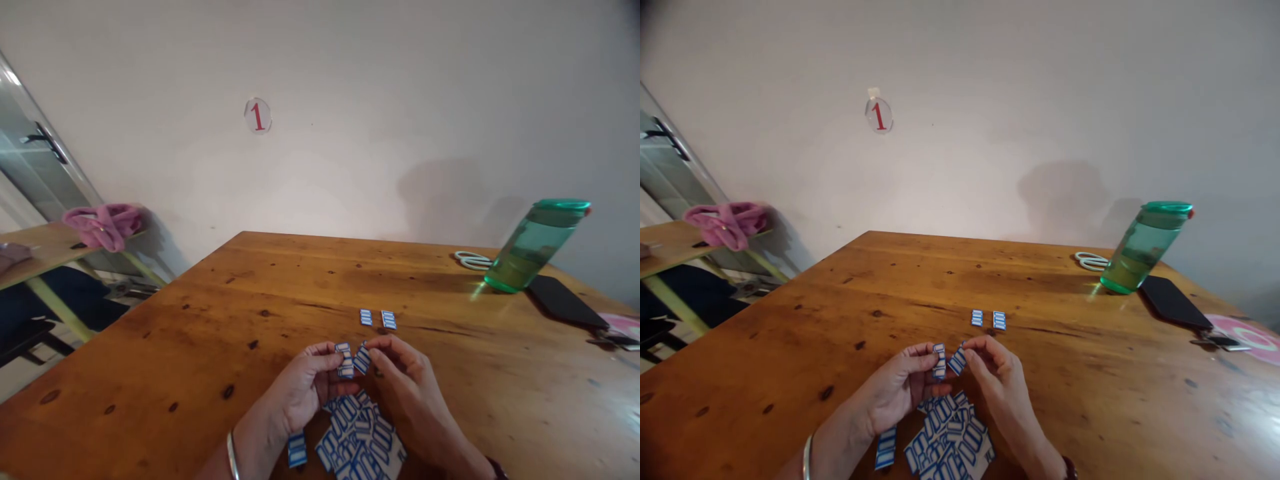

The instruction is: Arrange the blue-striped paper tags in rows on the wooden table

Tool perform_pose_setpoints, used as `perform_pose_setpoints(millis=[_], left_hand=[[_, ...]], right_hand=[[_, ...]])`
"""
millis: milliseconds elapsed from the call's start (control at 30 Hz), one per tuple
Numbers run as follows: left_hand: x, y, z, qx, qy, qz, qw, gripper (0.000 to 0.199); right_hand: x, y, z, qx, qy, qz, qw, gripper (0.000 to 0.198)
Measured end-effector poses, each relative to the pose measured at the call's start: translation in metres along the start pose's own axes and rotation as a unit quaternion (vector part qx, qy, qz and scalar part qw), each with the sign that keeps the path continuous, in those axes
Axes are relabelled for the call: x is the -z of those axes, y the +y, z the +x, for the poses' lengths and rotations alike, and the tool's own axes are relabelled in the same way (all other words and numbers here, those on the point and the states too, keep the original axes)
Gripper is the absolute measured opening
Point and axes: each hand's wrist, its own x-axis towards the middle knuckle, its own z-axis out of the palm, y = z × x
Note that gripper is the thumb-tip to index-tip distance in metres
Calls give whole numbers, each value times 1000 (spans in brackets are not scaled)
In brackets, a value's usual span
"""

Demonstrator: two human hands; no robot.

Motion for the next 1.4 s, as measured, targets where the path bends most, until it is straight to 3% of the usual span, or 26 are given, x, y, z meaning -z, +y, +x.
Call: perform_pose_setpoints(millis=[267, 367, 500, 567, 700, 900, 1133, 1400], left_hand=[[0, 4, -1, -47, 44, 77, 995, 8], [1, 8, 0, -91, 71, 106, 988, 6], [5, 10, 2, -104, 81, 104, 986, 10], [6, 10, 2, -108, 91, 105, 984, 11], [8, 10, 5, -112, 106, 109, 982, 8], [9, 9, 7, -112, 100, 104, 983, 11], [12, 8, 9, -111, 98, 113, 983, 7], [13, 8, 9, -116, 95, 113, 982, 7]], right_hand=[[1, 5, 4, 9, -5, -61, 998, 16], [-5, 11, 2, 0, -55, -79, 995, 17], [-12, 9, -1, 19, -111, -146, 983, 30], [-8, -1, -1, 24, -114, -217, 969, 29], [12, -25, -5, 46, -238, -265, 933, 22], [34, -27, -21, 105, -358, -401, 836, 26], [15, -10, -28, 66, -317, -438, 839, 16], [7, -18, -30, 93, -293, -417, 855, 14]])
